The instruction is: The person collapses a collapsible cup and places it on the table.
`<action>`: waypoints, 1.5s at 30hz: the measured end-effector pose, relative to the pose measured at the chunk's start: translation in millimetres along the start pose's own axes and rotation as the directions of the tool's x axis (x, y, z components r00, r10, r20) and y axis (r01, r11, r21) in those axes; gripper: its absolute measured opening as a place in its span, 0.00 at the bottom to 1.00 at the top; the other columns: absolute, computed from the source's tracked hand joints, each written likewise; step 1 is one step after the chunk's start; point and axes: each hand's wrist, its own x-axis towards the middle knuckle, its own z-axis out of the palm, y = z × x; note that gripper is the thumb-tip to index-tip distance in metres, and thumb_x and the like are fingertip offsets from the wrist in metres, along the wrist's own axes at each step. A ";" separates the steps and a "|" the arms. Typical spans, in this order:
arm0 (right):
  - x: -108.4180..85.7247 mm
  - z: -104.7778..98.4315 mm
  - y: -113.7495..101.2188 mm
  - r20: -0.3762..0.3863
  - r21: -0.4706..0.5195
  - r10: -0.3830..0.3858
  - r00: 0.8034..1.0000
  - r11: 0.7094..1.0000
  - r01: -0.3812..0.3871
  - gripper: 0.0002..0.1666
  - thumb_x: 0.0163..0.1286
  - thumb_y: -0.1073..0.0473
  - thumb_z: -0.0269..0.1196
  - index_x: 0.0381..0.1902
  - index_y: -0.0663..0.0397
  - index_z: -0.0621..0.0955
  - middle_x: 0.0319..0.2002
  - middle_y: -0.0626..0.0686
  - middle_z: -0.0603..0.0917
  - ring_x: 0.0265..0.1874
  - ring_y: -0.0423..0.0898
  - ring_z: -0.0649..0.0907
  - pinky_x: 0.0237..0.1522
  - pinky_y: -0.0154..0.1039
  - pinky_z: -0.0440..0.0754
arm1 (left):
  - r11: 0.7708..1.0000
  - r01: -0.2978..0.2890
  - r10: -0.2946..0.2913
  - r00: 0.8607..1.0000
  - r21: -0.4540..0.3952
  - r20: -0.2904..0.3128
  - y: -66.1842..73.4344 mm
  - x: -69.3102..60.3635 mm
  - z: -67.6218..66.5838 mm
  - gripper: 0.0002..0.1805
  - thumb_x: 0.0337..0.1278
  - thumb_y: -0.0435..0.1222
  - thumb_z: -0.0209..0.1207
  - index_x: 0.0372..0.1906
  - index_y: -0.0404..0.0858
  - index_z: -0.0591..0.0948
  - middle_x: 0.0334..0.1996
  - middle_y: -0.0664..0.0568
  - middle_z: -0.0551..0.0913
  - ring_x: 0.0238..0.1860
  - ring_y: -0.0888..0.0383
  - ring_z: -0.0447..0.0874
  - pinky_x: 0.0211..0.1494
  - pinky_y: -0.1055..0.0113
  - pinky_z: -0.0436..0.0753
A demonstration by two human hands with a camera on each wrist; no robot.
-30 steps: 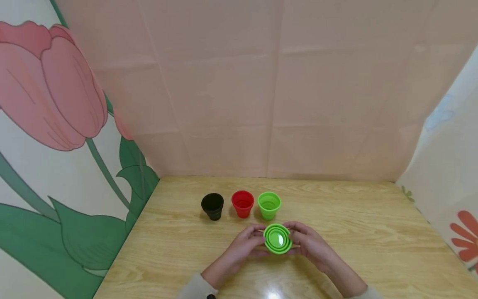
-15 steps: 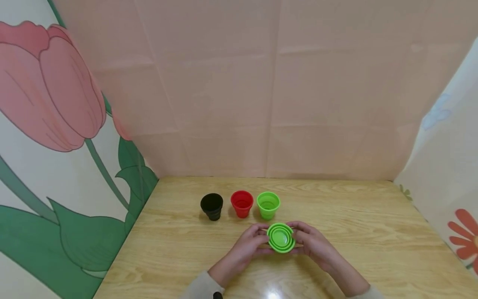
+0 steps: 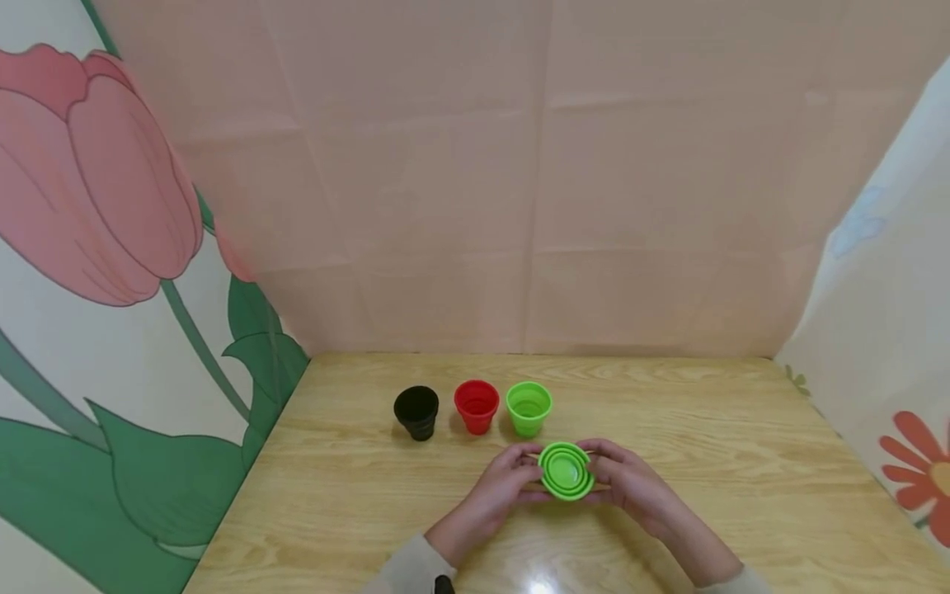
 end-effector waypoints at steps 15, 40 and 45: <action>-2.6 -27.1 -0.2 -0.030 -0.039 0.030 0.999 0.999 -0.032 0.26 0.76 0.64 0.52 0.67 0.71 0.64 0.46 0.53 0.83 0.44 0.51 0.86 0.54 0.55 0.85 | 1.000 0.020 -0.020 0.999 -0.006 -0.026 -13.3 24.7 18.5 0.21 0.59 0.25 0.57 0.59 0.31 0.77 0.43 0.43 0.78 0.40 0.53 0.83 0.52 0.53 0.87; 18.9 -79.9 3.2 -0.151 -0.105 0.078 0.985 0.990 -0.095 0.31 0.73 0.67 0.53 0.71 0.73 0.62 0.41 0.52 0.83 0.39 0.45 0.84 0.45 0.44 0.88 | 0.993 0.013 0.009 0.984 0.119 -0.180 -25.4 79.6 60.9 0.17 0.62 0.23 0.56 0.56 0.31 0.78 0.39 0.46 0.77 0.37 0.54 0.82 0.44 0.57 0.89; 21.8 -84.2 9.9 -0.167 -0.095 0.078 0.983 0.991 -0.095 0.31 0.76 0.65 0.52 0.71 0.74 0.61 0.42 0.52 0.84 0.40 0.45 0.85 0.45 0.43 0.88 | 0.989 0.010 0.019 0.980 0.147 -0.196 -29.0 87.2 62.6 0.17 0.63 0.23 0.55 0.57 0.30 0.78 0.39 0.46 0.78 0.37 0.55 0.83 0.43 0.57 0.89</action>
